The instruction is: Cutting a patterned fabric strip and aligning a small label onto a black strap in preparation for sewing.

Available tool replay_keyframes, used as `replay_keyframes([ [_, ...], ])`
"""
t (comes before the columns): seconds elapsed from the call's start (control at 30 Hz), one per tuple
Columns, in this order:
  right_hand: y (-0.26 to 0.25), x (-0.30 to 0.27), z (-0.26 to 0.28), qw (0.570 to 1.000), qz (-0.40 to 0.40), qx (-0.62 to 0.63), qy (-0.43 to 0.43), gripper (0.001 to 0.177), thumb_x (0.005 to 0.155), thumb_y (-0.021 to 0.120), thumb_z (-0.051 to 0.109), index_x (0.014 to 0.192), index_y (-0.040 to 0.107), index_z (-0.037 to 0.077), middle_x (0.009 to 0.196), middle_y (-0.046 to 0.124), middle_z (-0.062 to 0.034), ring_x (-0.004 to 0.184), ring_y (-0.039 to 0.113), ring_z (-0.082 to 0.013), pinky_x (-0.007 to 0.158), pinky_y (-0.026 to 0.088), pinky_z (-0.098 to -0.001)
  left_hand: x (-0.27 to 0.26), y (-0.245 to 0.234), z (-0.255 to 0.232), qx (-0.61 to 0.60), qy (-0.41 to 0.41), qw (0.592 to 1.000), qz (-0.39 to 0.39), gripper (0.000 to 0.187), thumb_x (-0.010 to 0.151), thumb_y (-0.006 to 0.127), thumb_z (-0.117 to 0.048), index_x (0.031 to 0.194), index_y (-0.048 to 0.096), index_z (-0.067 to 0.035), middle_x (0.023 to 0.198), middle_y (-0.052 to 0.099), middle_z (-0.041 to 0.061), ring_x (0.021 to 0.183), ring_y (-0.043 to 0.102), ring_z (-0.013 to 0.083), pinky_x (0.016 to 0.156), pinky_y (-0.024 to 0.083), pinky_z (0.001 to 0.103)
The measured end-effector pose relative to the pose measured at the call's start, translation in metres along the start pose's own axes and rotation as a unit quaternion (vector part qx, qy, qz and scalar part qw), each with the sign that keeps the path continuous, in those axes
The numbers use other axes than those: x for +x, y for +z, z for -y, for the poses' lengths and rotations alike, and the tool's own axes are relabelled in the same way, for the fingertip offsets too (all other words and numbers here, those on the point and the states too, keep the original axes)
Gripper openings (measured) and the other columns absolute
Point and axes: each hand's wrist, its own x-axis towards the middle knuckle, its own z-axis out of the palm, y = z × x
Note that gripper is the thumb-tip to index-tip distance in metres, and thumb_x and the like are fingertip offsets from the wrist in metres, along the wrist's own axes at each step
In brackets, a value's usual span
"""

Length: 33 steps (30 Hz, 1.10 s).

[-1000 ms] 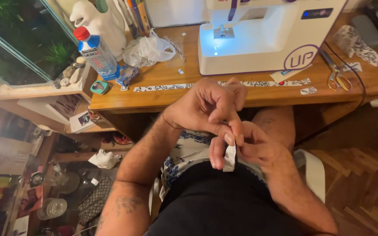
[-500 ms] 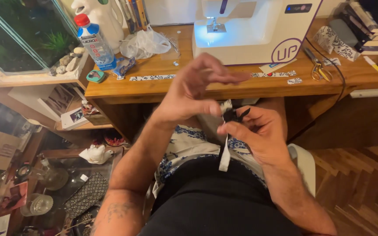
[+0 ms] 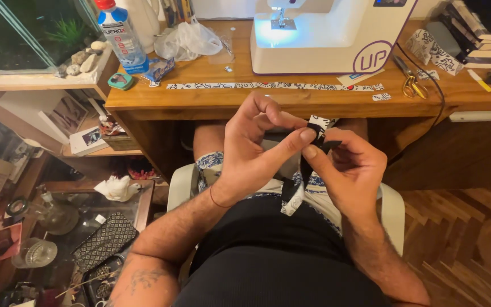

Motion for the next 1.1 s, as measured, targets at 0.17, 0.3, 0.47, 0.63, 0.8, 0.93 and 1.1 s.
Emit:
replay_keyframes([
  [0.17,-0.011,0.024,0.026,0.997,0.060,0.001,-0.042,0.037,0.090,0.081,0.023,0.119,0.067,0.004,0.108,0.074,-0.0048,0.086,0.071,-0.0073,0.075,0.061,-0.0179,0.013,-0.005,0.000,0.059,0.071,0.994,0.051,0.034,0.093,0.076,0.003,0.098,0.046,-0.013,0.094,0.075,0.009,0.089,0.077,0.0175,0.080,0.065,0.024],
  [0.3,-0.020,0.036,0.014,1.000,0.025,0.014,-0.006,0.021,0.090,0.080,0.008,0.109,0.071,0.004,0.104,0.075,-0.0068,0.094,0.071,-0.0106,0.093,0.059,-0.0208,0.022,0.001,-0.009,0.055,0.037,0.997,0.035,0.035,0.090,0.078,-0.003,0.096,0.046,-0.014,0.095,0.076,0.010,0.091,0.077,0.0166,0.077,0.065,0.024],
  [0.47,-0.022,0.041,0.003,1.000,0.007,0.015,0.022,0.012,0.090,0.081,0.005,0.095,0.070,0.004,0.085,0.069,-0.0012,0.078,0.063,-0.0062,0.079,0.052,-0.0172,0.034,-0.005,0.001,0.003,-0.025,1.000,0.018,0.037,0.086,0.080,-0.003,0.094,0.046,-0.014,0.088,0.077,0.013,0.085,0.076,0.0153,0.078,0.065,0.027],
  [0.63,-0.037,0.045,-0.013,0.995,0.023,0.082,0.042,0.015,0.088,0.081,0.002,0.099,0.072,0.005,0.100,0.075,-0.0125,0.093,0.073,-0.0139,0.087,0.061,-0.0241,0.054,-0.026,0.024,-0.058,-0.025,0.997,-0.045,0.029,0.086,0.082,0.003,0.091,0.057,-0.010,0.093,0.078,0.018,0.080,0.080,0.0235,0.065,0.067,0.027],
  [0.8,-0.028,0.051,-0.001,0.997,0.064,0.033,0.042,0.013,0.088,0.081,0.009,0.093,0.070,0.004,0.093,0.072,-0.0117,0.092,0.072,-0.0166,0.087,0.056,-0.0237,0.059,-0.022,0.030,-0.016,-0.048,0.999,-0.005,0.026,0.090,0.079,0.005,0.090,0.058,-0.010,0.092,0.078,0.017,0.083,0.081,0.0224,0.072,0.069,0.026],
  [0.93,-0.022,0.054,0.010,0.997,0.071,0.012,0.034,0.014,0.086,0.081,0.004,0.094,0.070,0.002,0.095,0.073,-0.0084,0.086,0.067,-0.0121,0.080,0.055,-0.0208,0.060,-0.005,0.017,-0.013,-0.088,0.996,-0.029,0.032,0.081,0.084,-0.008,0.082,0.053,-0.014,0.091,0.078,0.016,0.082,0.077,0.0160,0.071,0.065,0.024],
  [1.1,-0.021,0.059,0.029,0.994,0.107,0.028,0.009,0.011,0.087,0.080,0.009,0.096,0.073,0.009,0.111,0.065,-0.0102,0.090,0.070,-0.0179,0.089,0.060,-0.0267,0.062,-0.003,0.024,-0.035,-0.032,0.999,-0.015,0.031,0.084,0.083,0.000,0.085,0.055,-0.014,0.088,0.076,0.008,0.092,0.078,0.0160,0.082,0.066,0.023],
])
